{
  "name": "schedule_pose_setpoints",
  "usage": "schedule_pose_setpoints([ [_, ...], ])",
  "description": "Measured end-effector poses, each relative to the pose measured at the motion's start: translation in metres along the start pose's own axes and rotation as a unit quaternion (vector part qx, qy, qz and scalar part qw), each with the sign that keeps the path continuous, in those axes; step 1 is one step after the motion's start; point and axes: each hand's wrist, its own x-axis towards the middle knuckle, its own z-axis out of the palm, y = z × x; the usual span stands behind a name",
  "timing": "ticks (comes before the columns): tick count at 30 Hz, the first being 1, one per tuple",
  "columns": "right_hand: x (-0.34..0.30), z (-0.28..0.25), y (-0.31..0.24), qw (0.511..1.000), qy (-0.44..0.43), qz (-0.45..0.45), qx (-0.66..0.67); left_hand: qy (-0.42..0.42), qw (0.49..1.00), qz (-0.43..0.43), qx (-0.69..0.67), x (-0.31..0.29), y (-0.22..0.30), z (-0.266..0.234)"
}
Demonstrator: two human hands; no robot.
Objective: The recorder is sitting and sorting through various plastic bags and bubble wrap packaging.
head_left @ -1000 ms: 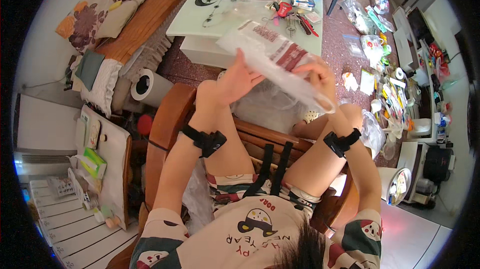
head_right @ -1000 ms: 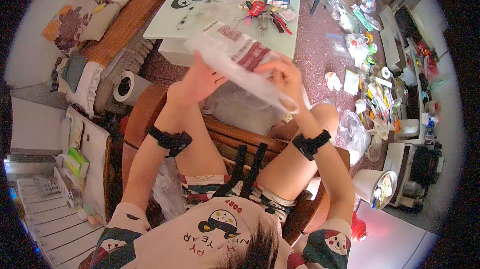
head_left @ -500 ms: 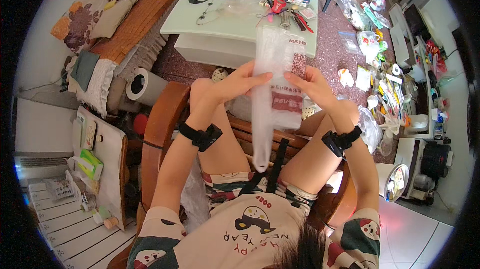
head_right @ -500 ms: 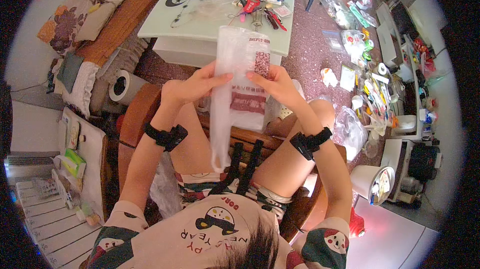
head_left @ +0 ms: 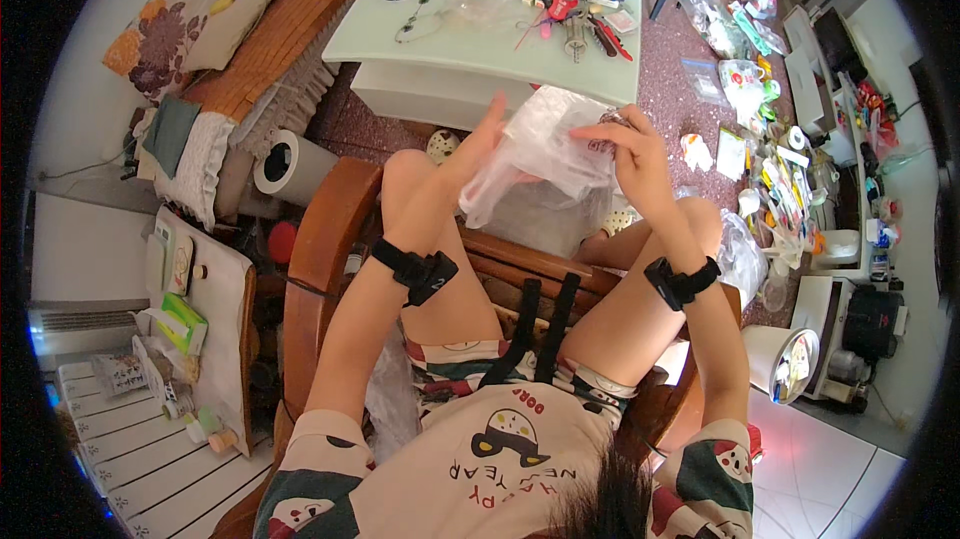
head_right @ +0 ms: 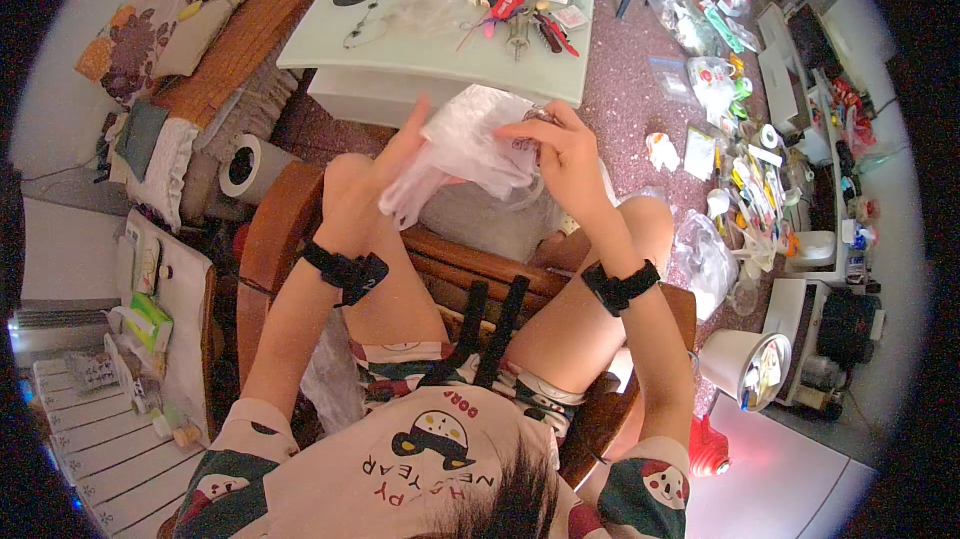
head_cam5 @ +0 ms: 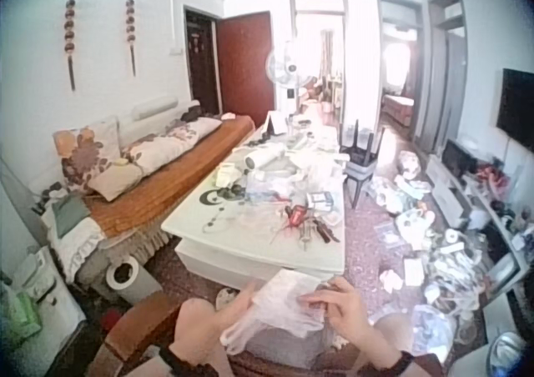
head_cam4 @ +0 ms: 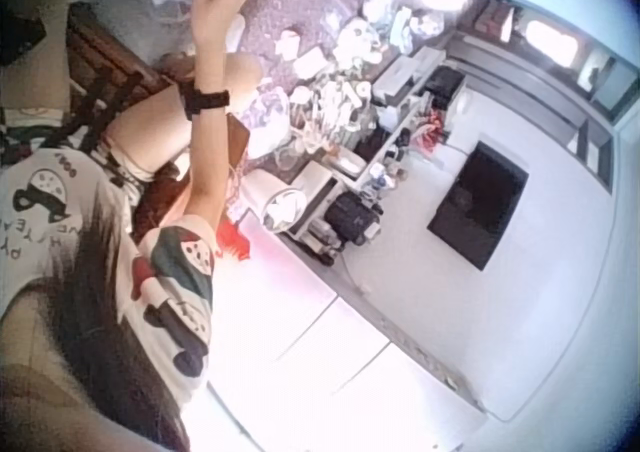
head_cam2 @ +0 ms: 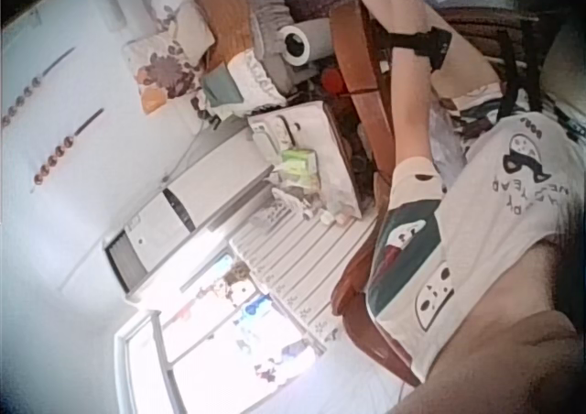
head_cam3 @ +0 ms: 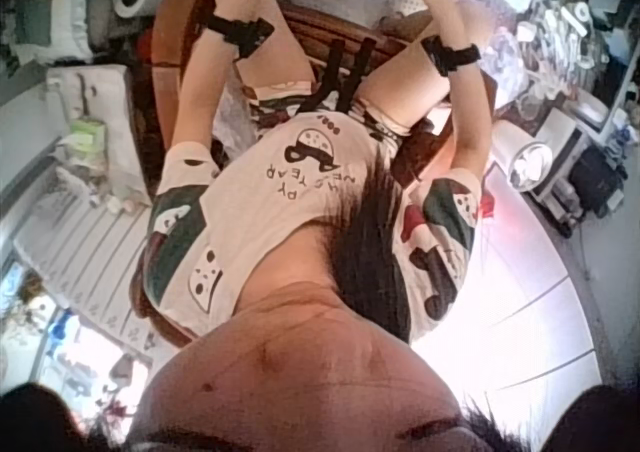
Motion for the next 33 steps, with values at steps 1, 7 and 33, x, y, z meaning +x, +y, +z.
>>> schedule_pose_setpoints([
  [1, -0.001, 0.0, -0.003, 1.0, -0.001, 0.0, 0.001, -0.033, 0.966, -0.113, -0.228, 0.002, 0.001, 0.002],
  [7, -0.011, 0.0, 0.006, 0.995, -0.065, 0.063, -0.03, -0.04, 0.998, -0.04, -0.016, 0.006, -0.024, -0.002],
  [33, -0.01, 0.029, 0.004, 0.907, 0.084, 0.346, 0.224, 0.028, 0.96, 0.103, 0.259, 0.003, -0.021, 0.003],
])
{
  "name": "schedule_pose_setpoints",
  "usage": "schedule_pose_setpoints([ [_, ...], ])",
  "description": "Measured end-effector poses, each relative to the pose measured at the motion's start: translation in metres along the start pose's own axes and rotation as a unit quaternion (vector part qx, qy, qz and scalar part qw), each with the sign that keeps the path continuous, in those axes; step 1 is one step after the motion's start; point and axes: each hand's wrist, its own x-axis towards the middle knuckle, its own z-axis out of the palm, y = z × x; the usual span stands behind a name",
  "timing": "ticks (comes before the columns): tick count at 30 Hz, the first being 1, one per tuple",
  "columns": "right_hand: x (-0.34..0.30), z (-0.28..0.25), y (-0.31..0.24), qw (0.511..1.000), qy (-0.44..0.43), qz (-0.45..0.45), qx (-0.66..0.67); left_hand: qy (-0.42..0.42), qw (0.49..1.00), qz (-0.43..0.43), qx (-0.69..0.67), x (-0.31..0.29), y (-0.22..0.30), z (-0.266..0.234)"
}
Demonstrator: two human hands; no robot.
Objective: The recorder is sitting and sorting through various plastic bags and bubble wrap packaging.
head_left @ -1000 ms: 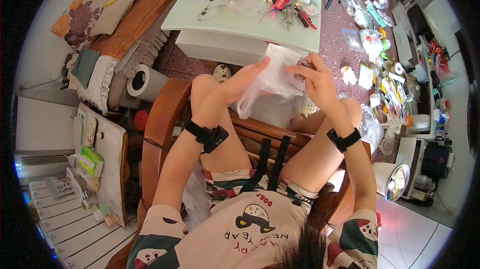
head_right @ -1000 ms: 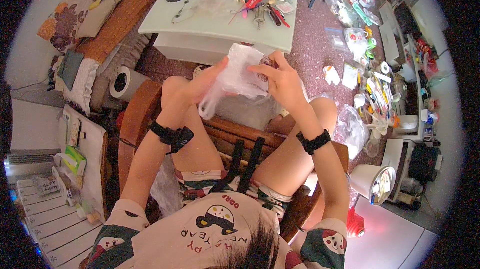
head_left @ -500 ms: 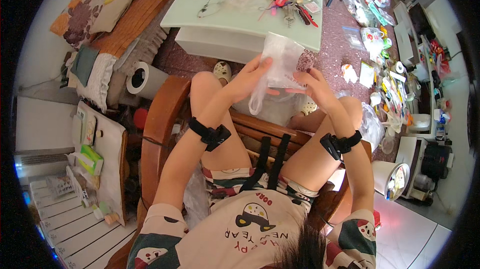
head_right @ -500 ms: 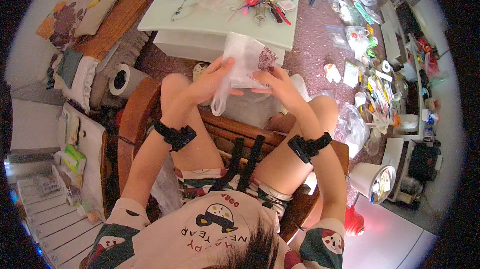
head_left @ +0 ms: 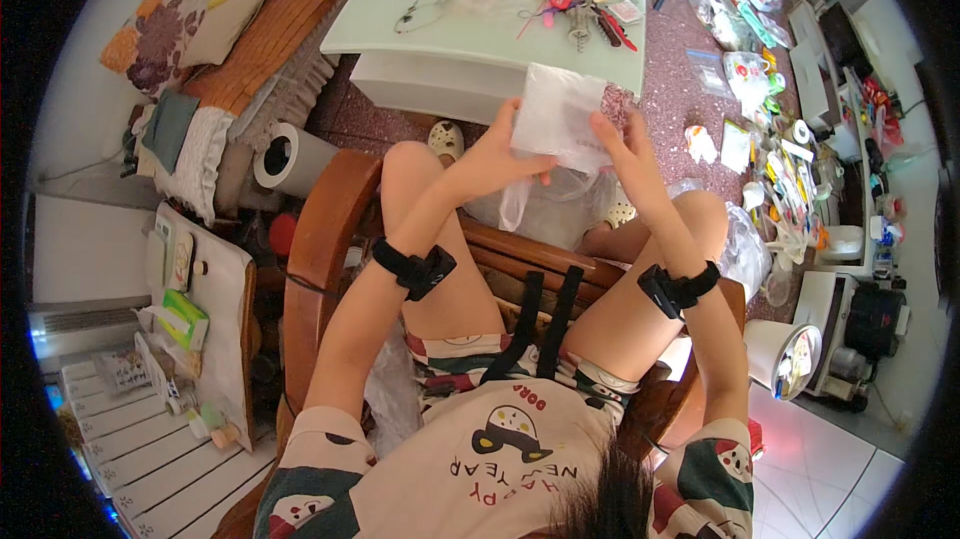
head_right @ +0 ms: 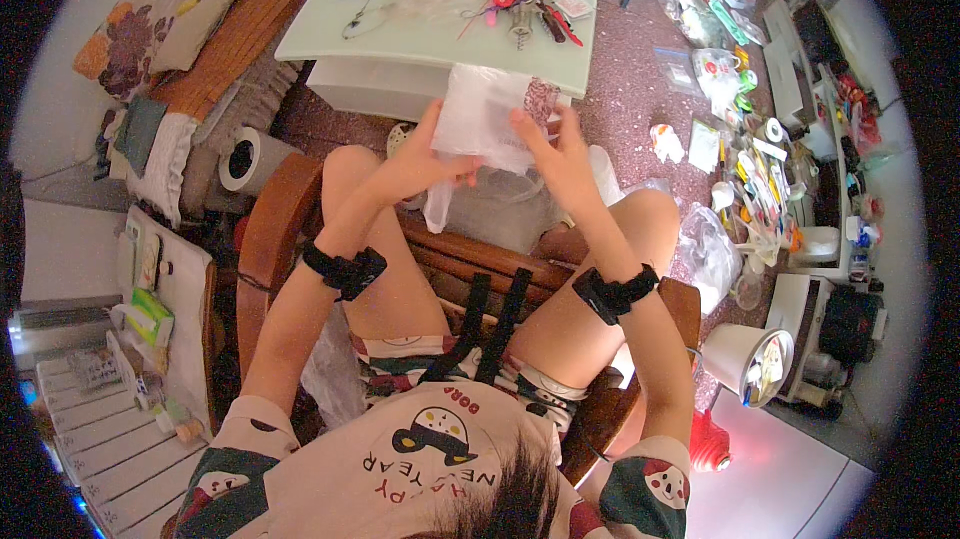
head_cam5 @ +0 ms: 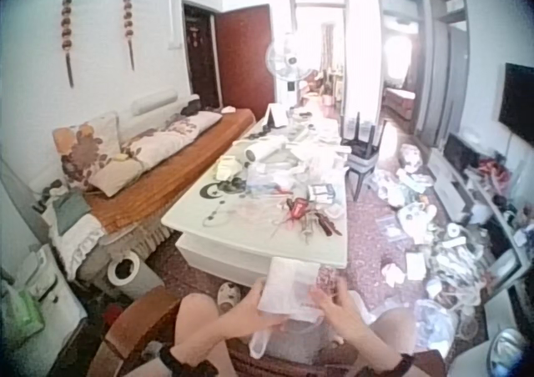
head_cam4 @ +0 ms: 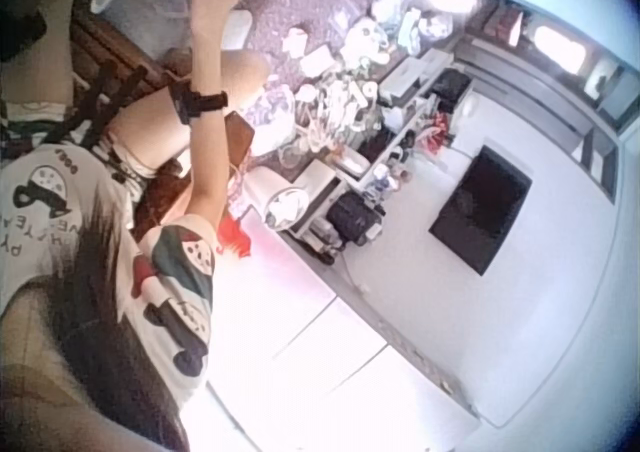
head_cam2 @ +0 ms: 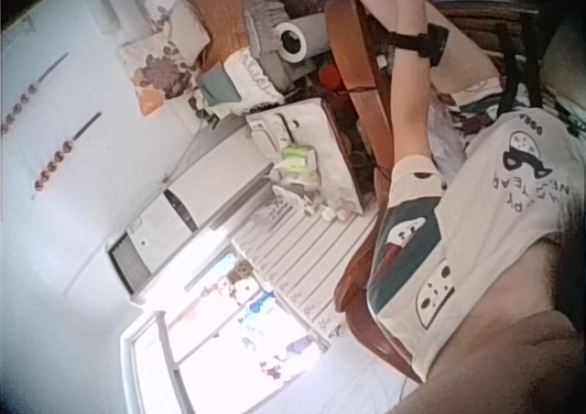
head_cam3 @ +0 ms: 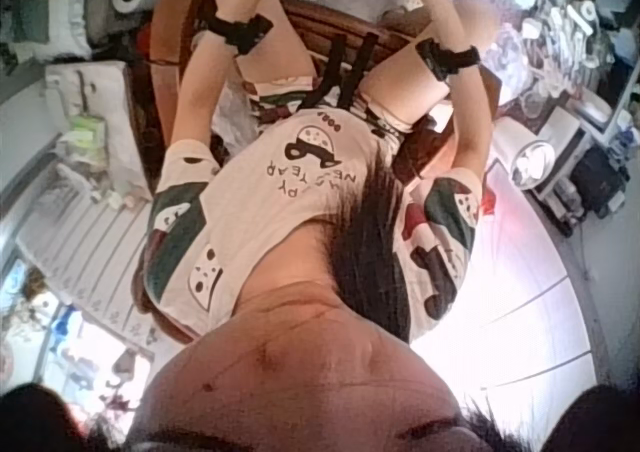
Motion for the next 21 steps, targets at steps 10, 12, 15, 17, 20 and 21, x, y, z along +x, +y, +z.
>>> schedule_pose_setpoints([
  [10, -0.013, 0.0, -0.028, 0.981, -0.097, 0.164, 0.043, -0.046, 0.982, -0.015, -0.182, 0.002, -0.016, 0.001],
  [12, -0.01, -0.003, -0.02, 0.957, -0.097, 0.191, 0.194, -0.052, 0.982, -0.041, -0.179, 0.003, -0.014, 0.001],
  [15, -0.007, -0.009, -0.016, 0.897, -0.128, 0.21, 0.367, -0.07, 0.979, -0.065, -0.177, -0.001, -0.009, 0.002],
  [17, -0.003, -0.014, -0.012, 0.883, -0.148, 0.219, 0.387, -0.084, 0.978, -0.062, -0.178, -0.002, -0.009, 0.001],
  [20, -0.002, -0.014, -0.011, 0.861, -0.183, 0.224, 0.418, -0.129, 0.964, -0.034, -0.232, -0.005, -0.018, -0.002],
  [21, -0.003, -0.013, -0.013, 0.855, -0.194, 0.22, 0.428, -0.114, 0.971, -0.034, -0.206, -0.004, -0.021, -0.002],
])
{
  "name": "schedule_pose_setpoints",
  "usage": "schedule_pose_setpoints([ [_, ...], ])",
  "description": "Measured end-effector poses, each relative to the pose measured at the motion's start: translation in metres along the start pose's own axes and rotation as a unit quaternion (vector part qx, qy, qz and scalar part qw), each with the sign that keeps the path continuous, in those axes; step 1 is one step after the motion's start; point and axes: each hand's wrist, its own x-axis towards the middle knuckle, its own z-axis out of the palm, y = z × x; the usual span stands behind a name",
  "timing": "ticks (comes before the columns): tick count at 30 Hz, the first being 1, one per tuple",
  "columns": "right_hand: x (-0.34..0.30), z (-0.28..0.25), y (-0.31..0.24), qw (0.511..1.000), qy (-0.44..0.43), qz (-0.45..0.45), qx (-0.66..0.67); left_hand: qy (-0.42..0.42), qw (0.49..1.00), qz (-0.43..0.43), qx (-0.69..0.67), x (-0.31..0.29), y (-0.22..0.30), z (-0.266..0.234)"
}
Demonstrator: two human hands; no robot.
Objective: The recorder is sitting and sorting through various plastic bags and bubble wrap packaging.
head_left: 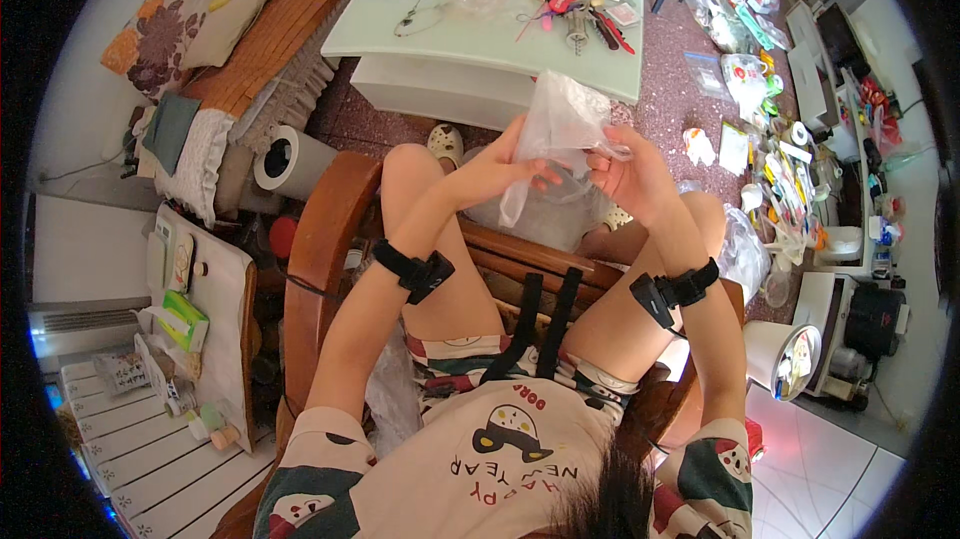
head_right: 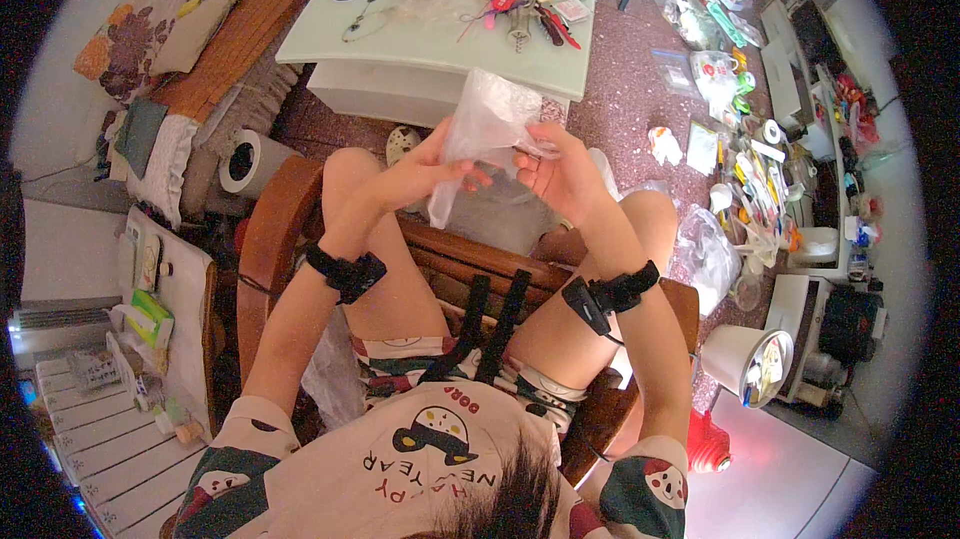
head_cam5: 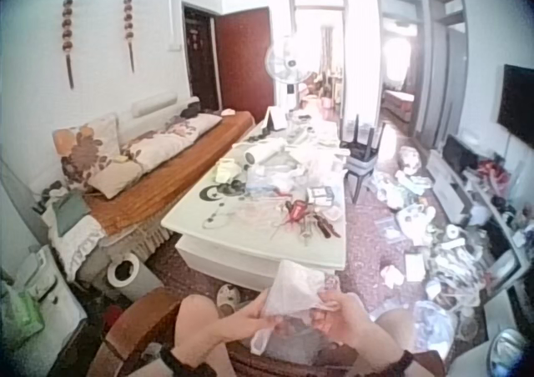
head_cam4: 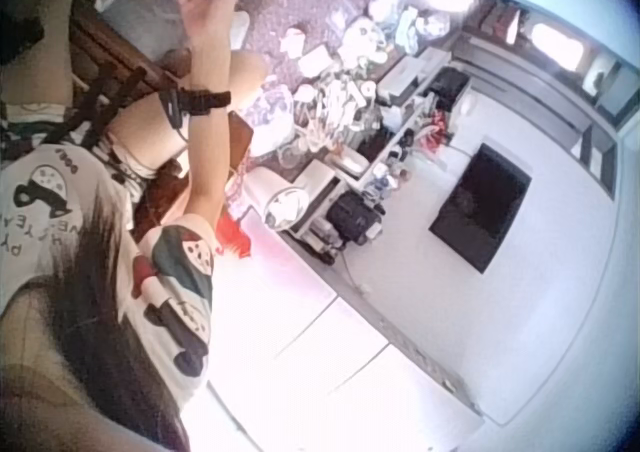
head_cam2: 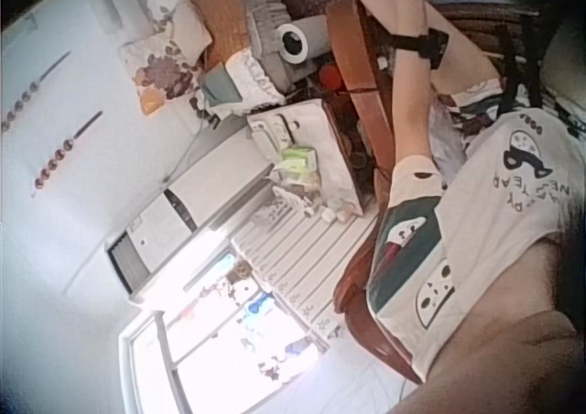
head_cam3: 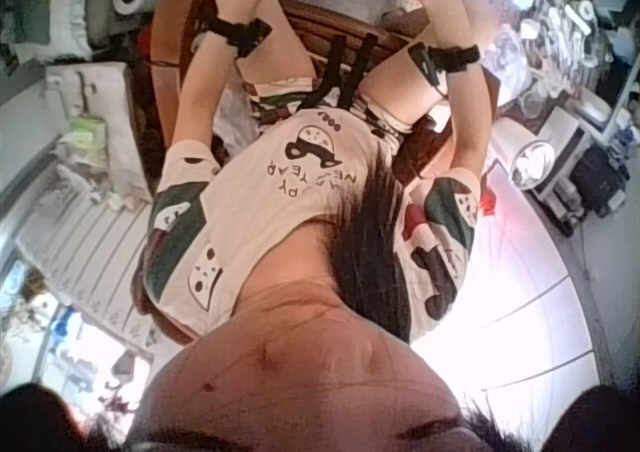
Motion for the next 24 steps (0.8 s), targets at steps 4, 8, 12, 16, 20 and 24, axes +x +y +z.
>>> schedule_pose_setpoints([
  [4, 0.004, 0.009, 0.013, 0.986, 0.091, -0.036, -0.133, 0.031, 0.999, -0.013, 0.036, 0.004, -0.007, 0.001],
  [8, 0.005, 0.012, 0.026, 0.933, 0.148, -0.116, -0.306, 0.018, 1.0, 0.019, 0.004, 0.005, 0.004, 0.014],
  [12, 0.004, 0.019, 0.027, 0.916, 0.149, -0.164, -0.336, 0.024, 0.991, -0.002, -0.129, 0.003, 0.003, 0.014],
  [16, 0.006, 0.005, 0.02, 0.887, 0.112, -0.156, -0.419, 0.032, 0.978, -0.049, -0.2, -0.001, 0.003, 0.005],
  [20, 0.012, -0.008, 0.024, 0.754, 0.207, -0.284, -0.555, 0.031, 0.978, -0.049, -0.202, 0.0, 0.008, 0.003],
  [24, 0.004, -0.007, 0.01, 0.872, -0.035, -0.198, -0.447, 0.03, 0.98, -0.054, -0.191, -0.003, 0.01, 0.0],
])
